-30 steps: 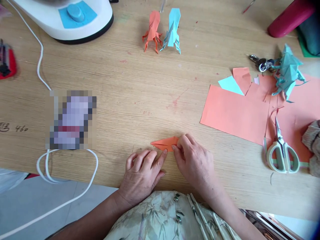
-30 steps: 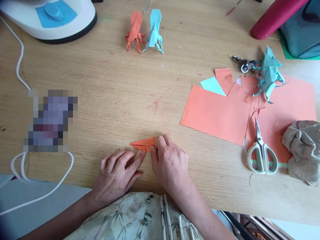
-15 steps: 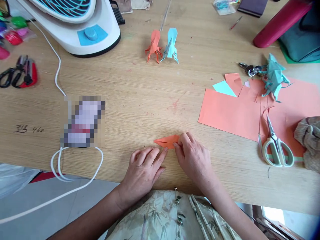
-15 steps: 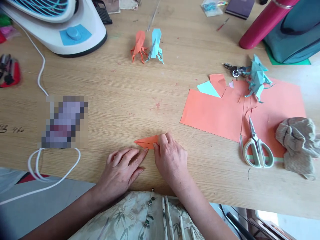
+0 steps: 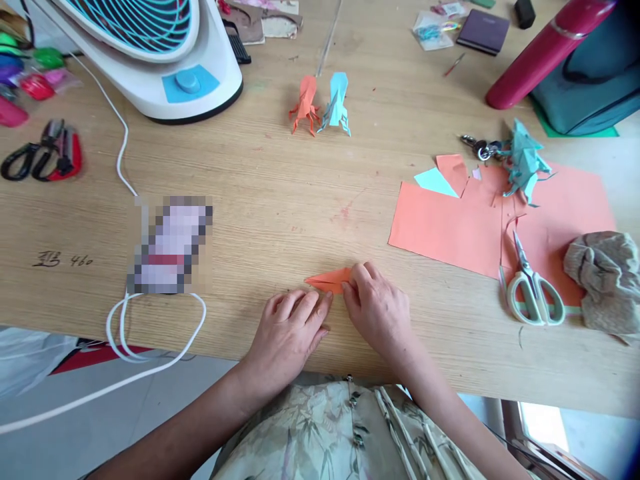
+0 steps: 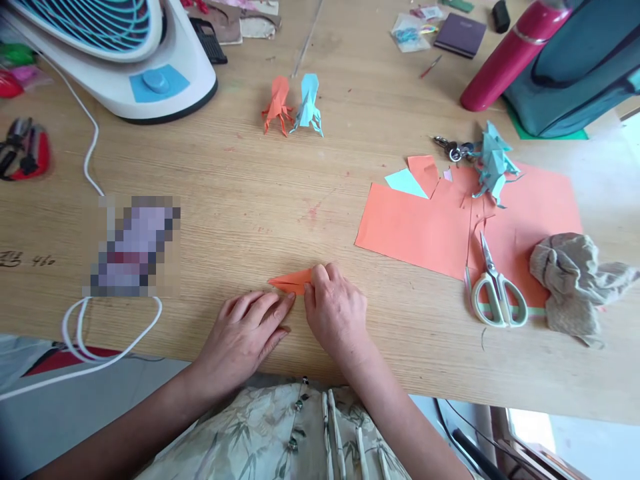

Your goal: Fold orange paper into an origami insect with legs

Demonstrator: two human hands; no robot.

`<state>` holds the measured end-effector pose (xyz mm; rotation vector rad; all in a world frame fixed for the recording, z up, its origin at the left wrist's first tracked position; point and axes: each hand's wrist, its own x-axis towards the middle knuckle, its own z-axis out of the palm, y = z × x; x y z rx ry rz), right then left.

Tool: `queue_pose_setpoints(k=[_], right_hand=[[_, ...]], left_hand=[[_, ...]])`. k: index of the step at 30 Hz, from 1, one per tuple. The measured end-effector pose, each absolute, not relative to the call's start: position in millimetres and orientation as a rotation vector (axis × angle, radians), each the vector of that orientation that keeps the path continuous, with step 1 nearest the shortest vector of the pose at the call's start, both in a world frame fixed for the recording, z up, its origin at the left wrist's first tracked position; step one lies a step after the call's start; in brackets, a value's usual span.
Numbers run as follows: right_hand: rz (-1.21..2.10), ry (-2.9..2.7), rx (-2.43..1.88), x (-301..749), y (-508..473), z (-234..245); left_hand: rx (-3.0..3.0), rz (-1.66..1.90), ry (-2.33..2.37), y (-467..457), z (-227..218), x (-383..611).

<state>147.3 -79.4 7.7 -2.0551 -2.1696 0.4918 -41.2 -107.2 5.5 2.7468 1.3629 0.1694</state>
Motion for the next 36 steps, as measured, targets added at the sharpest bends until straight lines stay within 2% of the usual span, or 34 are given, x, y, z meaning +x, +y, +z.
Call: queue_pose_setpoints(k=[12, 16, 24, 36], right_hand=[[0.865, -1.920, -1.569, 178.5, -81.8, 15.0], [0.688, -1.894, -1.674, 184.4, -71.2, 15.0], [0.658, -2.062, -1.681, 173.8, -56.5, 2.4], [0.283, -2.311, -1.412, 187.9, -105.4, 3.3]], left_hand=[[2.795, 0.108, 1.397, -104.0, 2.6, -23.1], [2.785, 0.119, 1.331, -95.7, 3.1, -25.7], [2.775, 0.077, 1.287, -90.9, 4.2, -27.4], [2.933, 0.141, 1.163, -89.2, 1.4, -25.9]])
